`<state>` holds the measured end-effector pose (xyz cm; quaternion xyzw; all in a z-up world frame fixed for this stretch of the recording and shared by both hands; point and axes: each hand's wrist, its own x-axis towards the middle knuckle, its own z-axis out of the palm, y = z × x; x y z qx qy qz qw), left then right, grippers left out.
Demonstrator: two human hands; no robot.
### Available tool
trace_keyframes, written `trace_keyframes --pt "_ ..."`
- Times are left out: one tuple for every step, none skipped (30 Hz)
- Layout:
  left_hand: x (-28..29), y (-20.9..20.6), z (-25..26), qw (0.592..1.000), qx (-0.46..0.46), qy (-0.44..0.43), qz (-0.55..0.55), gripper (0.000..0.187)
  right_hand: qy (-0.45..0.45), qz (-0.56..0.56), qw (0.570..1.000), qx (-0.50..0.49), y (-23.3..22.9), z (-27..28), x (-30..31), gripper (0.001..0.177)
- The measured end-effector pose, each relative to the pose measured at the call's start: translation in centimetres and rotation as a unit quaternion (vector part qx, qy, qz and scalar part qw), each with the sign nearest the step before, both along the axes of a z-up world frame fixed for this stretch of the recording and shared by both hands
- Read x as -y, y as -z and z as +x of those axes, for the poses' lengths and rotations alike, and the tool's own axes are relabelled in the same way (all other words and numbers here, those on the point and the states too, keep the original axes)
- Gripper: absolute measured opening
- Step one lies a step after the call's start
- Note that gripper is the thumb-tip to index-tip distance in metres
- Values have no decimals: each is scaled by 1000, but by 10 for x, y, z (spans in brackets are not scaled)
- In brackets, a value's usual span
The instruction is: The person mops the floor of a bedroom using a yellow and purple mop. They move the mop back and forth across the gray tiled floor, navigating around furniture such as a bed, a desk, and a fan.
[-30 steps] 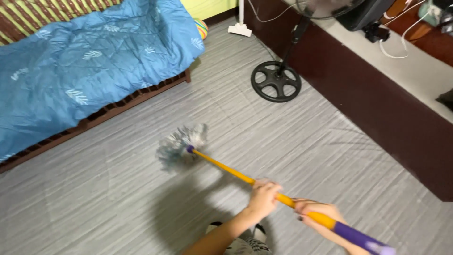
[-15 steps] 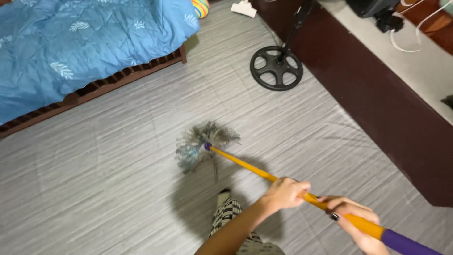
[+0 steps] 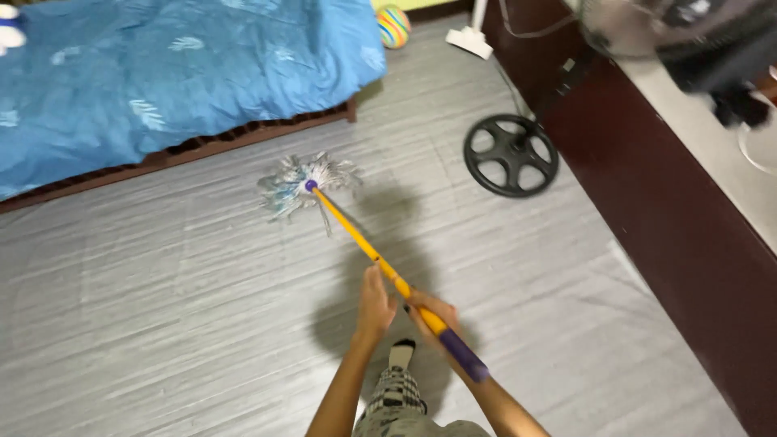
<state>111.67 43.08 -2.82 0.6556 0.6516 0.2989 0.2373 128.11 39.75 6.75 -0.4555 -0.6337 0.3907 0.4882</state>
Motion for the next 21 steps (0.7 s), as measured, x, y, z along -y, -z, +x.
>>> trace_keyframes --pt "-1 -11 -7 1000 -3 -12 2 90 -12 2 1000 -3 13 -7 -28 22" --pt "0 -22 -13 998 32 -44 15 92 -19 26 999 9 26 -15 -54 17" --pt "6 -33 -18 994 67 -77 26 95 -27 48 998 22 39 -24 -76 12" --pt "15 -33 -20 993 66 -90 27 95 -40 48 998 21 40 -27 -95 12" --pt "24 -32 -19 989 89 -116 17 84 -69 86 993 -44 41 -30 -115 4" --pt "34 -31 -17 984 113 -141 7 74 -98 121 982 -108 42 -34 -134 5" --pt "42 -29 -16 982 111 -155 9 74 -112 120 980 -112 34 -36 -144 5" --pt "51 -28 -15 975 134 -177 -11 72 -122 114 983 -81 25 -37 -154 8" --pt "59 -25 -10 967 157 -198 -31 71 -131 110 984 -50 16 -36 -163 11" --pt "64 -27 -4 965 156 -211 -27 71 -144 111 982 -53 19 -37 -170 11" --pt "70 -29 2 961 166 -214 -56 70 -112 99 988 -26 22 -36 -175 6" --pt "75 -30 10 956 177 -217 -85 70 -81 87 993 1 25 -36 -180 3" --pt "76 -24 15 954 177 -228 -83 70 -92 87 992 -1 25 -32 -180 3" --pt "76 -17 22 956 173 -229 -66 68 -88 59 994 27 26 -26 -179 2" --pt "77 -9 33 957 171 -230 -50 67 -84 31 994 58 27 -17 -178 1" --pt "78 -12 43 954 173 -240 -49 67 -94 32 993 59 31 -7 -175 1" --pt "76 -14 53 949 191 -248 -48 65 -95 45 993 54 34 3 -173 3" --pt "74 -16 64 943 210 -255 -47 62 -96 57 993 48 37 15 -171 5" --pt "72 -15 80 940 214 -261 -45 62 -102 59 992 51 36 32 -168 5" --pt "70 -14 96 940 214 -264 -39 61 -102 58 991 58 36 50 -164 6" --pt "69 -14 110 939 214 -267 -34 60 -101 57 991 63 35 67 -159 10"
